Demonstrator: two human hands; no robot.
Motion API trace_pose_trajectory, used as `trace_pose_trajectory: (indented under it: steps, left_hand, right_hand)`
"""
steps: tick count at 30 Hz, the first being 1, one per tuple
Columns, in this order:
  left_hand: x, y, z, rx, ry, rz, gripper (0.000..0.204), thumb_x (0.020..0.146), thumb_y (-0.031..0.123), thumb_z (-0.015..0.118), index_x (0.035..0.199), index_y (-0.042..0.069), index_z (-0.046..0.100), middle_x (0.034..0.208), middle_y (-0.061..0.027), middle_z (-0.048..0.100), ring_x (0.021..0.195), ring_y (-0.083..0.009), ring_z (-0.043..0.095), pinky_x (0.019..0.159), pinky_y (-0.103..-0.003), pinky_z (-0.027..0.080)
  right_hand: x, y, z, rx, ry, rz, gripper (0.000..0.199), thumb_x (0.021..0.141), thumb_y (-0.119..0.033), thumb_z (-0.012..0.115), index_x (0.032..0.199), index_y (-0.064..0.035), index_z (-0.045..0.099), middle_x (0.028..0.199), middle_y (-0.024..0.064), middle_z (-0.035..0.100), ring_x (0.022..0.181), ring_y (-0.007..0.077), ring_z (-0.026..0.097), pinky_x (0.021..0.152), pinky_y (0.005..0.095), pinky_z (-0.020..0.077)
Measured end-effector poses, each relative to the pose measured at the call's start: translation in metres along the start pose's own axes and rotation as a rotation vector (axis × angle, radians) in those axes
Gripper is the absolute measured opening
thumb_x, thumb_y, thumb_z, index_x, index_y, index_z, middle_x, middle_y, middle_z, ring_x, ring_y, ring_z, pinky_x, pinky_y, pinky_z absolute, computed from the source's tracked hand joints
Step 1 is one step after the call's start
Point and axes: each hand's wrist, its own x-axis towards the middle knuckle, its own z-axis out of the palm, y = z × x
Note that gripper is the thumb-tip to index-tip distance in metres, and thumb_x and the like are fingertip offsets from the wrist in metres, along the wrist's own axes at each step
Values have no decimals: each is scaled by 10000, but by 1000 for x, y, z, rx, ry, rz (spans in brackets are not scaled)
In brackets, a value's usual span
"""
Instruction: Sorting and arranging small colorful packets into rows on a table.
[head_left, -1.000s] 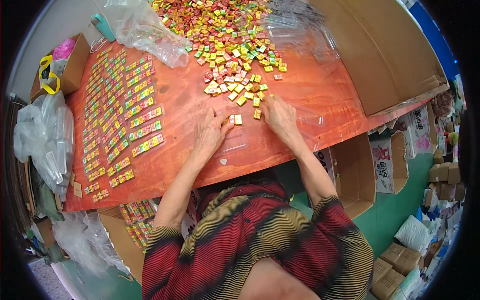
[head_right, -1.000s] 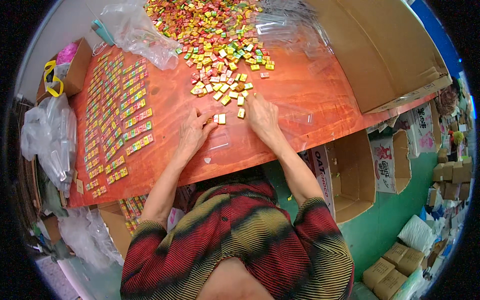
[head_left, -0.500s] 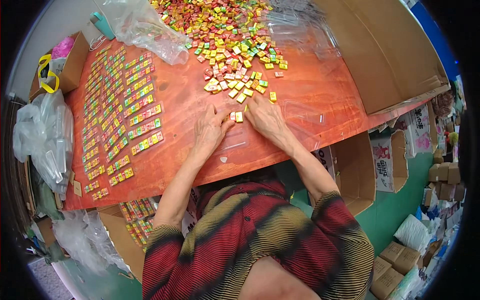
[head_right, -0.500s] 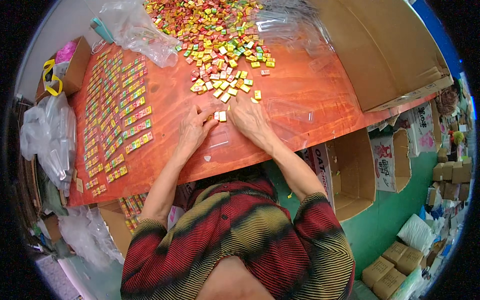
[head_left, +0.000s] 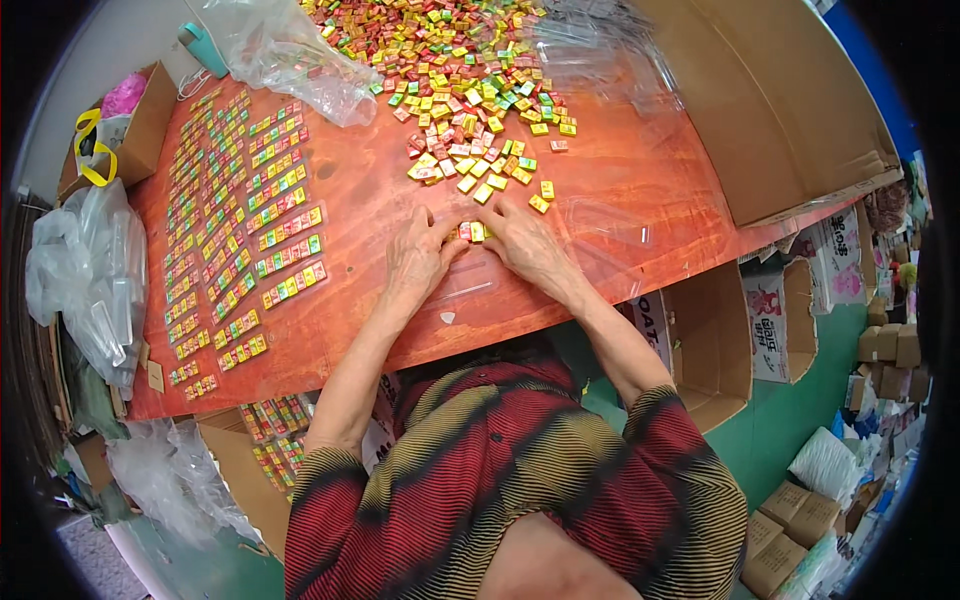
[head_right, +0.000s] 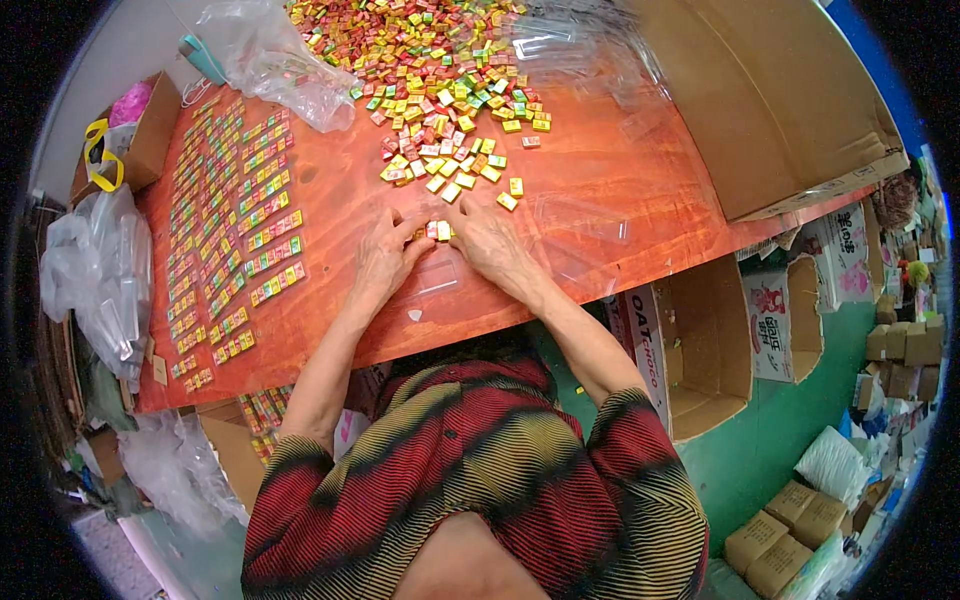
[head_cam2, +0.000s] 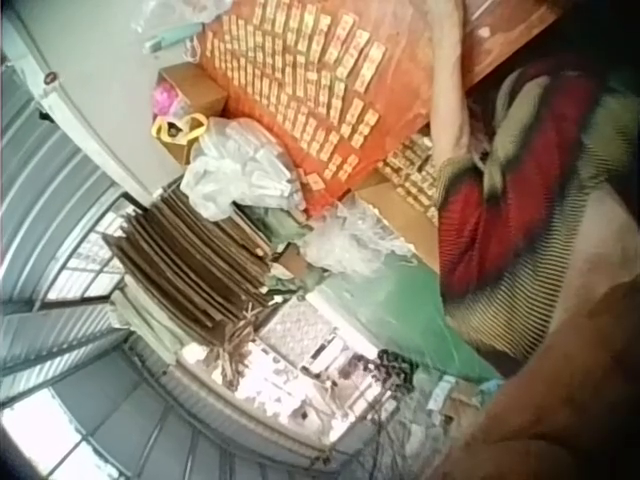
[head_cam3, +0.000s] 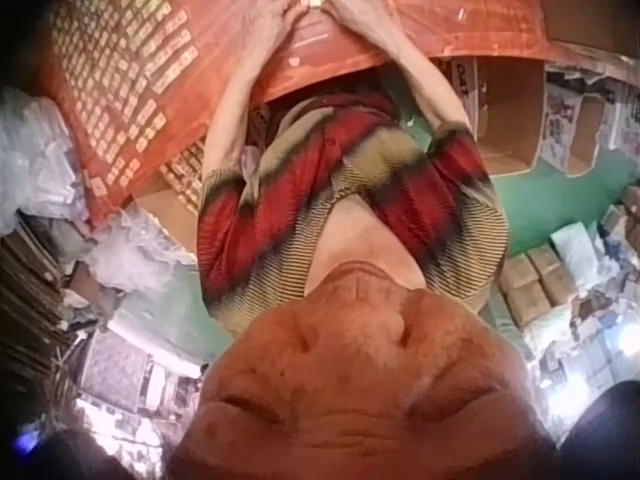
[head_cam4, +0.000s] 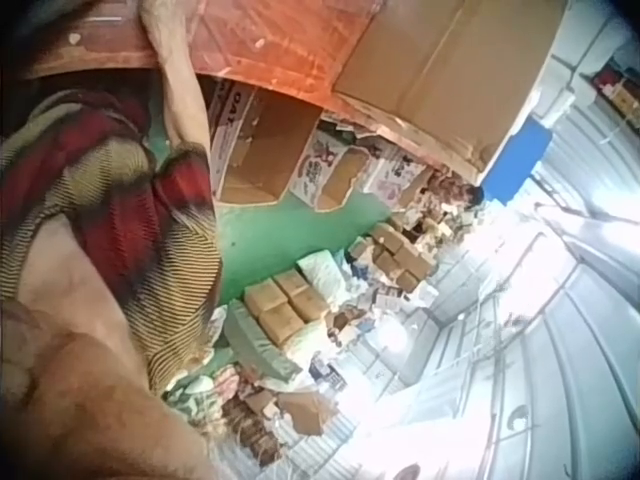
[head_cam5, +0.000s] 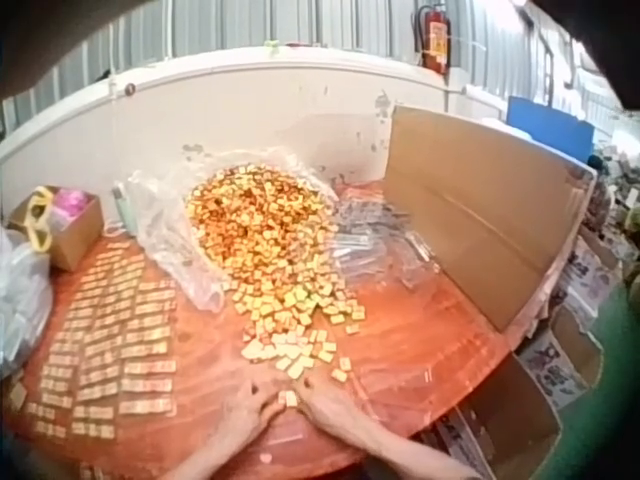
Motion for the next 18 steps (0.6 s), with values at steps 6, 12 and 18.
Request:
trace_pose_trajectory:
  steps: [6,12,18]
  left_hand:
    - [-4,-9,-3,-99,13,30,388,699,128,684,1071,97,575,884,-122,510,787,-287,560,655,-380,456]
    - [1,-10,-4,-137,-32,9,382,678,79,681,1041,55,566,847,-113,525,823,-287,556,679,-374,452]
    - [-2,-11,-3,-128,-16,9,333,683,78,674,1004,55,589,842,-111,525,811,-287,552,693,-371,447]
  right_hand:
    - [1,-5,-5,97,10,-9,385,751,-124,625,1110,-71,496,968,126,491,880,309,534,718,403,440]
    - [3,0,3,39,-11,-35,404,754,-155,630,1141,-139,515,911,102,505,829,290,546,686,389,442]
    - [3,-10,-2,39,-9,-36,355,766,-174,618,1113,-150,547,871,100,509,807,283,551,674,383,442]
